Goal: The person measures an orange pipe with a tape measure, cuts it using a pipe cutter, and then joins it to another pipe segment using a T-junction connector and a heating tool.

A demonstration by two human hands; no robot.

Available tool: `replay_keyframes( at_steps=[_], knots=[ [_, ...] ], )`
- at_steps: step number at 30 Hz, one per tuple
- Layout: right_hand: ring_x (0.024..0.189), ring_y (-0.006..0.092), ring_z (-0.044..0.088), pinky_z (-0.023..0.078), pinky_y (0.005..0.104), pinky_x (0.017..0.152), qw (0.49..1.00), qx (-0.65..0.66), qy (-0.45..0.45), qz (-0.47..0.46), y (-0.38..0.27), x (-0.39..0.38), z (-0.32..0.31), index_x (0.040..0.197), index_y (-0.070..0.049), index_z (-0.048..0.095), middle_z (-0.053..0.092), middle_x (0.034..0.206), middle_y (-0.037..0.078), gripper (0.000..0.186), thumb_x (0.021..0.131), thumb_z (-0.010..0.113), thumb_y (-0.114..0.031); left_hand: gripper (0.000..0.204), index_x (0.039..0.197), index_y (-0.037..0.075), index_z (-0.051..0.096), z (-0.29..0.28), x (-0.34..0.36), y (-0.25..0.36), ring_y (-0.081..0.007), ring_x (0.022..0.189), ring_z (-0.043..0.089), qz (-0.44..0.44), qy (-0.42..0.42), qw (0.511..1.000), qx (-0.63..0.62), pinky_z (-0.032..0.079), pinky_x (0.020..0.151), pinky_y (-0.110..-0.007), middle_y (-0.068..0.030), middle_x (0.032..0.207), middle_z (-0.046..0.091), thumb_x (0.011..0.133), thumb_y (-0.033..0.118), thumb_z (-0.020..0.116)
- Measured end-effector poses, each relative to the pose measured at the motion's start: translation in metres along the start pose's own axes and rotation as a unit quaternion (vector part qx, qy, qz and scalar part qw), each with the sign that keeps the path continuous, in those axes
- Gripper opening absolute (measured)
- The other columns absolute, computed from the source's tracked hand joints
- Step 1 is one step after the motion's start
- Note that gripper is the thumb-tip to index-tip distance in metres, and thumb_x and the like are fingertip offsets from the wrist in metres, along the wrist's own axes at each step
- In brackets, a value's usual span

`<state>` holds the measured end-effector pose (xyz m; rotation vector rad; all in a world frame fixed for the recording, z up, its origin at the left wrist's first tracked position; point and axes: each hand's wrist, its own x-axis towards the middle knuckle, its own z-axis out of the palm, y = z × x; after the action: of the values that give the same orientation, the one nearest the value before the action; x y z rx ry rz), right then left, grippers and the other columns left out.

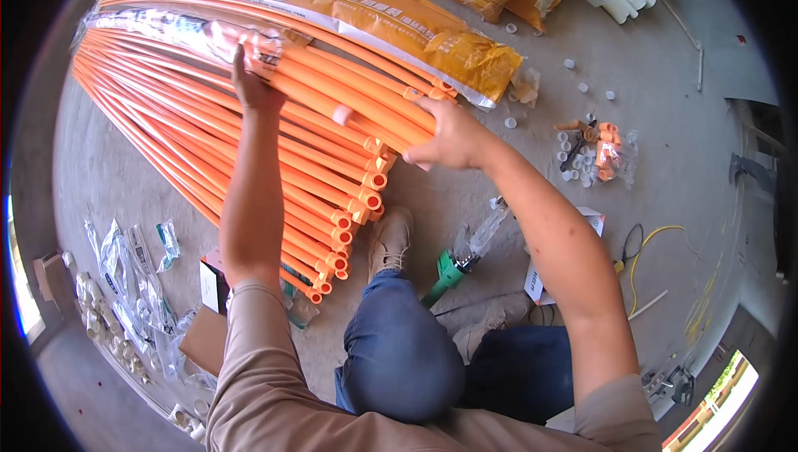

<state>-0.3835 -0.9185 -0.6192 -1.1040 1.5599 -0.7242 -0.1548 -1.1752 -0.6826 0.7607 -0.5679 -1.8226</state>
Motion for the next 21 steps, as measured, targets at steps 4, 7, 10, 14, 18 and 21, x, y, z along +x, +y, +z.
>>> replay_keyframes(
  at_steps=[4,7,10,14,18,21],
  knots=[
    [0.057,0.0104,0.062,0.049,0.0263,0.051,0.980,0.147,-0.092,0.096,0.027,0.059,-0.010,0.144,0.016,0.035,0.066,0.070,0.008,0.082,0.075,0.077,0.000,0.060,0.144,0.016,0.045,-0.023,-0.029,-0.076,-0.0336,0.130,0.053,-0.149,-0.060,0.987,0.024,0.042,0.108,-0.057,-0.0142,0.140,0.056,0.097,0.053,0.054],
    [0.057,0.0122,0.063,0.049,0.0264,0.051,0.965,0.190,-0.126,0.128,0.064,0.066,0.011,0.150,0.013,0.028,0.068,0.073,0.009,0.094,0.073,0.080,-0.003,0.059,0.140,0.008,0.048,-0.047,-0.074,-0.126,-0.0349,0.127,0.056,-0.218,0.015,0.975,0.029,0.042,0.110,-0.053,-0.0170,0.135,0.060,0.096,0.047,0.060],
    [0.065,0.0133,0.066,0.054,0.0279,0.055,0.962,0.173,-0.140,0.161,0.063,0.061,0.033,0.148,0.012,0.034,0.071,0.085,0.013,0.090,0.072,0.081,-0.004,0.051,0.129,0.004,0.057,-0.037,-0.094,-0.126,-0.0328,0.122,0.060,-0.195,0.009,0.981,-0.015,0.043,0.110,-0.051,-0.0161,0.127,0.065,0.094,0.041,0.064],
    [0.075,0.0144,0.069,0.056,0.0280,0.060,0.997,0.012,-0.051,0.061,0.087,0.064,0.019,0.143,0.011,0.042,0.072,0.097,0.014,0.084,0.074,0.084,-0.010,0.045,0.124,0.004,0.059,-0.018,-0.076,-0.143,-0.0306,0.119,0.061,-0.165,0.088,0.981,-0.046,0.042,0.111,-0.048,-0.0137,0.119,0.069,0.095,0.037,0.063],
    [0.074,0.0144,0.070,0.056,0.0282,0.058,0.987,0.125,-0.014,0.099,0.097,0.074,0.001,0.135,0.008,0.052,0.072,0.095,0.013,0.072,0.078,0.086,-0.021,0.037,0.119,0.003,0.060,-0.016,-0.049,-0.156,-0.0287,0.115,0.062,-0.179,0.056,0.982,-0.020,0.045,0.107,-0.046,-0.0123,0.116,0.068,0.095,0.031,0.064],
    [0.083,0.0250,0.073,0.057,0.0368,0.074,0.982,0.140,0.027,0.126,0.111,0.074,-0.007,0.121,0.000,0.069,0.075,0.086,0.015,0.046,0.091,0.074,-0.035,0.020,0.099,0.008,0.065,-0.026,-0.032,-0.170,-0.0191,0.090,0.063,-0.184,0.085,0.979,-0.016,0.050,0.098,-0.039,-0.0025,0.086,0.066,0.095,0.028,0.066]
  ],
)
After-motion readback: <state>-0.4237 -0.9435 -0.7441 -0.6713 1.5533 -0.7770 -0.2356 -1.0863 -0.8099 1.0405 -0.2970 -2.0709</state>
